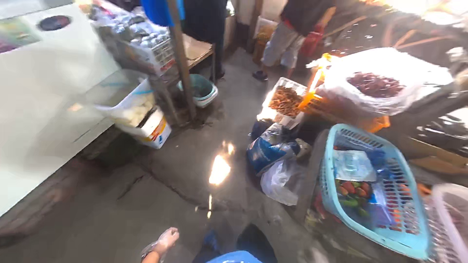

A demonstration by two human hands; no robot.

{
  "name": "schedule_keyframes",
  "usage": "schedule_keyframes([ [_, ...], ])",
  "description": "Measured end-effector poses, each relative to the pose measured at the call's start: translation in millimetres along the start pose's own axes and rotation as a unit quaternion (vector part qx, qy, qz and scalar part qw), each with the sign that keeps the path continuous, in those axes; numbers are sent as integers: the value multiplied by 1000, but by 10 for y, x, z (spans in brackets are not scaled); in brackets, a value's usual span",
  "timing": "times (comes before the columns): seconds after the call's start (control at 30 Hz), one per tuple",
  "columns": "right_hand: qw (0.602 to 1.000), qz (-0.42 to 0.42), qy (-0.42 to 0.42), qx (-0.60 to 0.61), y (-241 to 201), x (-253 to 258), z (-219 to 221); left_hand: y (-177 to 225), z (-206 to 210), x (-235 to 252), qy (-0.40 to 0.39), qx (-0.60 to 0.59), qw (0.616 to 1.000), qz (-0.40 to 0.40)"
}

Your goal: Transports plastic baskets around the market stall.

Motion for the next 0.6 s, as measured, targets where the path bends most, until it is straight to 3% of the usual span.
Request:
schedule_keyframes([
  [0.1,965,75,-129,-215,53,485,927,689,-705,308,2,58,997,44],
  [0.23,937,107,-149,-296,-287,1151,2082,1559,-1512,707,42,4,995,92],
  [0.4,923,41,-157,-349,-1510,1749,4004,2251,-2216,1095,56,-69,992,91],
  [0.5,906,15,-187,-380,-2247,1801,5308,2421,-2621,1221,83,-118,988,46],
  [0.6,881,-53,-239,-405,-3053,1732,6768,2914,-3212,1423,139,-148,977,64],
])
Point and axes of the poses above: each hand's wrist, its own x-axis towards the middle knuckle, its own z-axis out of the palm, y = z × x, the point moved 8 cm from there along x, towards the middle knuckle, and after that the axes turned 4 degrees about -y, right-handed, at the moved point
